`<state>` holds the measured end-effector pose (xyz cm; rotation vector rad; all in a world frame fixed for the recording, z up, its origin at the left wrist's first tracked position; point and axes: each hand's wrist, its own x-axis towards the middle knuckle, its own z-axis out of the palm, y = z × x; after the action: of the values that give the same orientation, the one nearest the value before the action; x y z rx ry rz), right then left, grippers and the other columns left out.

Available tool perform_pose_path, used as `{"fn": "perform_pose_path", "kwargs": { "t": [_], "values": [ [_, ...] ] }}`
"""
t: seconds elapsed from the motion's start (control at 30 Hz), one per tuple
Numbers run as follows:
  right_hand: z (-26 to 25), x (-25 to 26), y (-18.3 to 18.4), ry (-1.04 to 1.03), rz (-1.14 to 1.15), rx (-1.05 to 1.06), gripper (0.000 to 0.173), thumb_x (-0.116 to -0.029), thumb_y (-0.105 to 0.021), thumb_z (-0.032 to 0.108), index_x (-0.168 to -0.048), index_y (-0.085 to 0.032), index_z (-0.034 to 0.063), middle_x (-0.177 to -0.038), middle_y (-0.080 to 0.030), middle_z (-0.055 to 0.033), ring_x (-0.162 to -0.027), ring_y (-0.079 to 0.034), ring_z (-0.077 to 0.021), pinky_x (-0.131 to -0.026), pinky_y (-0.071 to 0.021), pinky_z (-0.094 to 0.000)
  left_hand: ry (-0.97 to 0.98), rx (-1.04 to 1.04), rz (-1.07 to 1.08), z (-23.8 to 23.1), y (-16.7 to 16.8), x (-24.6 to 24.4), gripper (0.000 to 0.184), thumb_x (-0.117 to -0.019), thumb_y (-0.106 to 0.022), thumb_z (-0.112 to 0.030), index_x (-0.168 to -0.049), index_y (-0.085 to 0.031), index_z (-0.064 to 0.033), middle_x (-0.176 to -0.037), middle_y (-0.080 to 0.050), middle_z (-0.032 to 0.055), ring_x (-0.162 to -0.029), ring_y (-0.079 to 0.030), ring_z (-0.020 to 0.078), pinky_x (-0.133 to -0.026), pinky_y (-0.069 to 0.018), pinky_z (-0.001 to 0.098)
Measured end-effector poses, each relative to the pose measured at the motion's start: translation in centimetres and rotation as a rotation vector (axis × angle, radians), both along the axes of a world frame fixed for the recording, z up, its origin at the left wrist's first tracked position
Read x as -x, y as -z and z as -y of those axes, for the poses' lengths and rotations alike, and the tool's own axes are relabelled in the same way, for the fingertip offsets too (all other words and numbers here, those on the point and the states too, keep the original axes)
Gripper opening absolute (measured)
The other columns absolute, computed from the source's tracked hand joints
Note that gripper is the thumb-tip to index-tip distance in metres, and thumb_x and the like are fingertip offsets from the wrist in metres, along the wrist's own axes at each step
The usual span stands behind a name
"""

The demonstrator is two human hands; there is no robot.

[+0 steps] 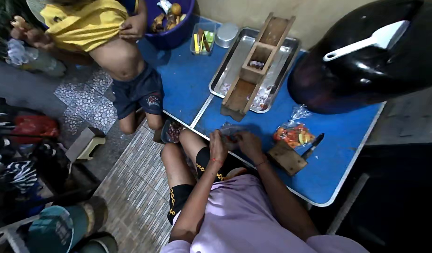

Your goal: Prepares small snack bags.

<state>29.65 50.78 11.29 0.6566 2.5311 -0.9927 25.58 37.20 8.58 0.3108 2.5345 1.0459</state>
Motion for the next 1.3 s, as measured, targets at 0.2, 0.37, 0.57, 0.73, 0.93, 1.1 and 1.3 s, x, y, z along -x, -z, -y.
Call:
{"fn": "perform_pose_path", "kwargs": {
  "t": [0.2,0.37,0.57,0.73,0.93,1.1,1.3],
  "values": [
    [1.7,1.7,0.5,-0.017,0.066,-0.114,0.031,-0.1029,-0.06,0.028,-0.114,-0.074,0.0033,-0.109,-0.073,-0.0241,-0.105,-0.069,-0.0445,-0.088,-0.0512,-0.0657,-0.054,-0.06,0.158,0.3,-0.2,0.2,0.042,-0.0926,-0.066,0.001,-0.131,-0.051,0.0043,-0.127,-0.062,0.0255,-0.116,-0.064,0.0362,-0.1,-0.0523,0.0496],
    [2.5,2.6,0.4,-0.042,0.157,-0.134,0.038,-0.1036,-0.059,0.031,-0.121,-0.071,-0.0002,-0.121,-0.069,-0.0267,-0.116,-0.065,-0.0452,-0.095,-0.0487,-0.064,-0.046,-0.183,0.205,0.5,1.2,0.5,0.05,-0.0953,-0.067,-0.004,-0.139,-0.046,0.0074,-0.125,-0.064,0.027,-0.115,-0.065,0.0349,-0.102,-0.0519,0.0466],
    [3.0,2.9,0.7,-0.063,0.127,-0.174,0.04,-0.1025,-0.059,0.033,-0.117,-0.071,-0.0018,-0.12,-0.069,-0.0269,-0.115,-0.065,-0.0451,-0.094,-0.049,-0.0645,-0.03,-0.204,0.191,0.8,0.8,0.5,0.044,-0.0983,-0.061,-0.004,-0.138,-0.047,0.0095,-0.123,-0.064,0.028,-0.113,-0.066,0.0349,-0.101,-0.0527,0.047],
    [3.3,3.1,0.5,-0.088,0.161,-0.206,0.041,-0.1036,-0.056,0.034,-0.118,-0.07,-0.0017,-0.12,-0.069,-0.0262,-0.115,-0.065,-0.0448,-0.092,-0.0494,-0.0643,-0.029,-0.226,0.145,0.8,1.1,0.3,0.04,-0.0958,-0.06,0.001,-0.133,-0.049,0.0103,-0.123,-0.064,0.028,-0.112,-0.066,0.0346,-0.1,-0.0531,0.0464],
    [3.1,2.6,0.3,-0.035,0.117,-0.231,0.042,-0.1017,-0.057,0.034,-0.116,-0.071,-0.0025,-0.121,-0.069,-0.0262,-0.116,-0.066,-0.043,-0.092,-0.0505,-0.0621,0.005,-0.231,0.118,0.5,1.0,0.5,0.04,-0.0942,-0.058,0.005,-0.133,-0.05,0.0112,-0.132,-0.059,0.0294,-0.122,-0.061,0.0364,-0.105,-0.0498,0.0451],
    [1.4,2.3,-0.4,0.085,0.16,0.0,0.044,-0.0996,-0.064,0.038,-0.118,-0.07,-0.0014,-0.119,-0.069,-0.0261,-0.115,-0.064,-0.044,-0.096,-0.0477,-0.0642,0.036,-0.265,0.11,-0.1,1.1,0.6,0.04,-0.0972,-0.057,0.001,-0.134,-0.05,0.0131,-0.136,-0.055,0.0321,-0.129,-0.055,0.0386,-0.111,-0.0451,0.0447],
    [-1.1,1.7,1.8,0.273,-0.013,0.367,0.031,-0.1025,-0.061,0.019,-0.113,-0.067,-0.0091,-0.108,-0.067,-0.0265,-0.1,-0.064,-0.0347,-0.092,-0.0494,-0.055,0.16,-0.297,0.071,-0.5,0.8,0.5,0.04,-0.0963,-0.058,0.002,-0.136,-0.057,0.0077,-0.138,-0.055,0.0316,-0.131,-0.053,0.041,-0.112,-0.0439,0.0468]
  ]
}}
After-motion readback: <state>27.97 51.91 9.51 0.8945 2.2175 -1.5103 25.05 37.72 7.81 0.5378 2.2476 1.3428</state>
